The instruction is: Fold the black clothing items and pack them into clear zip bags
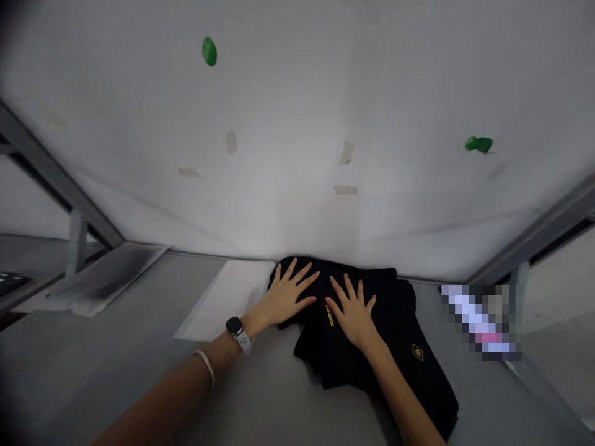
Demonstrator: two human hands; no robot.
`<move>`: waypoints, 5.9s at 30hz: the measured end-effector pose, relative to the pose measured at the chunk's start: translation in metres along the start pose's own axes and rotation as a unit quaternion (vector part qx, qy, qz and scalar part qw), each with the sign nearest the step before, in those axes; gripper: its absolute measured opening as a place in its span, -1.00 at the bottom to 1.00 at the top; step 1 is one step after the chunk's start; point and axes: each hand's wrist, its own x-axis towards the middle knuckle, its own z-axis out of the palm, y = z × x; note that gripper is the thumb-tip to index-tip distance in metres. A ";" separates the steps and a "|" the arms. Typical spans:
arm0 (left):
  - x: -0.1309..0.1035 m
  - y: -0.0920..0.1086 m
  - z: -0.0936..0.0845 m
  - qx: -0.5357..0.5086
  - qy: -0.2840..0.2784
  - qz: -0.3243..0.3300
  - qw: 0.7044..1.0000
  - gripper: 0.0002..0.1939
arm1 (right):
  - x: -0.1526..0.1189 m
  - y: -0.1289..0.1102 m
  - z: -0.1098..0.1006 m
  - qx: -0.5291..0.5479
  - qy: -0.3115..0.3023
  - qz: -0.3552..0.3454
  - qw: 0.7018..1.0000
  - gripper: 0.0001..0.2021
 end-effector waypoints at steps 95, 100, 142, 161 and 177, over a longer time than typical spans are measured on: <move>-0.091 0.018 -0.097 -0.477 0.260 -0.132 0.829 -0.88 | -0.080 -0.082 -0.035 0.021 0.427 -0.288 0.857 -0.62; -0.091 0.019 -0.097 -0.453 0.272 -0.112 0.841 -0.89 | -0.079 -0.081 -0.035 0.012 0.423 -0.278 0.862 -0.60; -0.098 0.004 -0.090 -0.227 0.366 -0.031 0.902 -0.87 | -0.047 -0.030 -0.043 0.067 0.504 -0.244 0.826 -0.84; -0.104 0.015 -0.097 -0.162 0.328 0.093 0.926 -0.81 | -0.079 -0.066 -0.068 0.133 0.244 -0.330 0.902 -0.61; -0.104 0.007 -0.094 -0.160 0.355 0.080 0.918 -0.80 | -0.085 -0.072 -0.075 0.387 0.139 -0.293 0.863 -0.83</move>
